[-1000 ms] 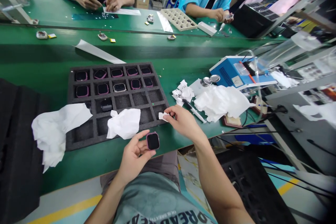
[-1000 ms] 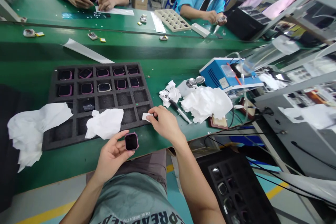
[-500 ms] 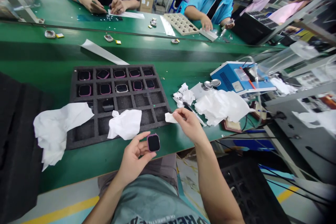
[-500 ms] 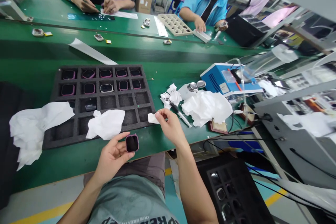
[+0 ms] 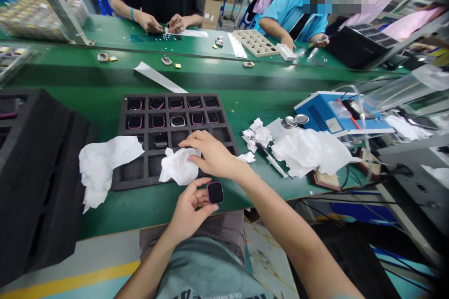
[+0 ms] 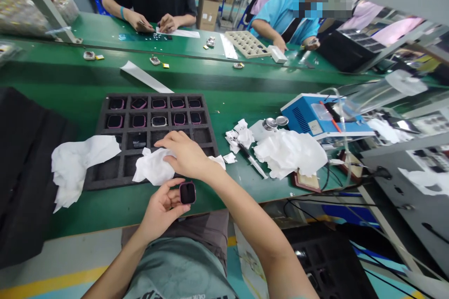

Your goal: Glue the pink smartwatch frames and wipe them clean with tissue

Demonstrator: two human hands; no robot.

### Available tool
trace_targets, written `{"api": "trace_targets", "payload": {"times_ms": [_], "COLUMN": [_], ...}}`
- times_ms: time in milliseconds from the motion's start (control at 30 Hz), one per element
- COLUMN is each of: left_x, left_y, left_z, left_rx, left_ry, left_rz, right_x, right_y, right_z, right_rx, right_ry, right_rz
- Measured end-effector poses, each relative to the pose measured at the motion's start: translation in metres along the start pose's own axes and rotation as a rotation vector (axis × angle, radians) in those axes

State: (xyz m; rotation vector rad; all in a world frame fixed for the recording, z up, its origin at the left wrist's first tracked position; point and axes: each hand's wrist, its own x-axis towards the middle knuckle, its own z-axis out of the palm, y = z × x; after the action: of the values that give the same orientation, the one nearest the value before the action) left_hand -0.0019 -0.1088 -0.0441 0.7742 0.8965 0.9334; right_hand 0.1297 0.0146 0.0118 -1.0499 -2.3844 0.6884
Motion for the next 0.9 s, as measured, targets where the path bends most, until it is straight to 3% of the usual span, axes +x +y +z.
{"api": "trace_targets", "payload": {"times_ms": [233,333,400,500,667,800,900], "left_x": [-0.006,-0.022,-0.035,-0.052,-0.060,-0.060,-0.059], "left_y": [-0.002,0.002,0.005,0.009,0.019,0.034,0.039], "left_z": [-0.003,-0.013,-0.023,-0.040,-0.059,-0.054,-0.046], "left_rx": [0.039,0.040,0.049,0.046,-0.079,-0.174,-0.238], "left_ry": [-0.083,-0.147,-0.115,0.004,0.216,0.214,0.139], "left_rz": [-0.025,-0.025,0.005,0.114,0.369,0.524,0.537], "right_x": [0.001,-0.011,-0.017,-0.022,-0.023,-0.041,-0.074], "right_y": [-0.012,-0.012,-0.011,-0.015,-0.049,-0.069,-0.057], "right_z": [-0.014,-0.008,0.001,0.008,-0.015,-0.033,-0.024], "right_rx": [-0.073,0.007,0.034,0.208,0.918,1.185,1.190], "right_ry": [-0.123,-0.237,-0.283,-0.161,0.130,0.261,0.398], "right_rz": [-0.033,-0.082,-0.088,0.024,0.397,0.588,0.735]}}
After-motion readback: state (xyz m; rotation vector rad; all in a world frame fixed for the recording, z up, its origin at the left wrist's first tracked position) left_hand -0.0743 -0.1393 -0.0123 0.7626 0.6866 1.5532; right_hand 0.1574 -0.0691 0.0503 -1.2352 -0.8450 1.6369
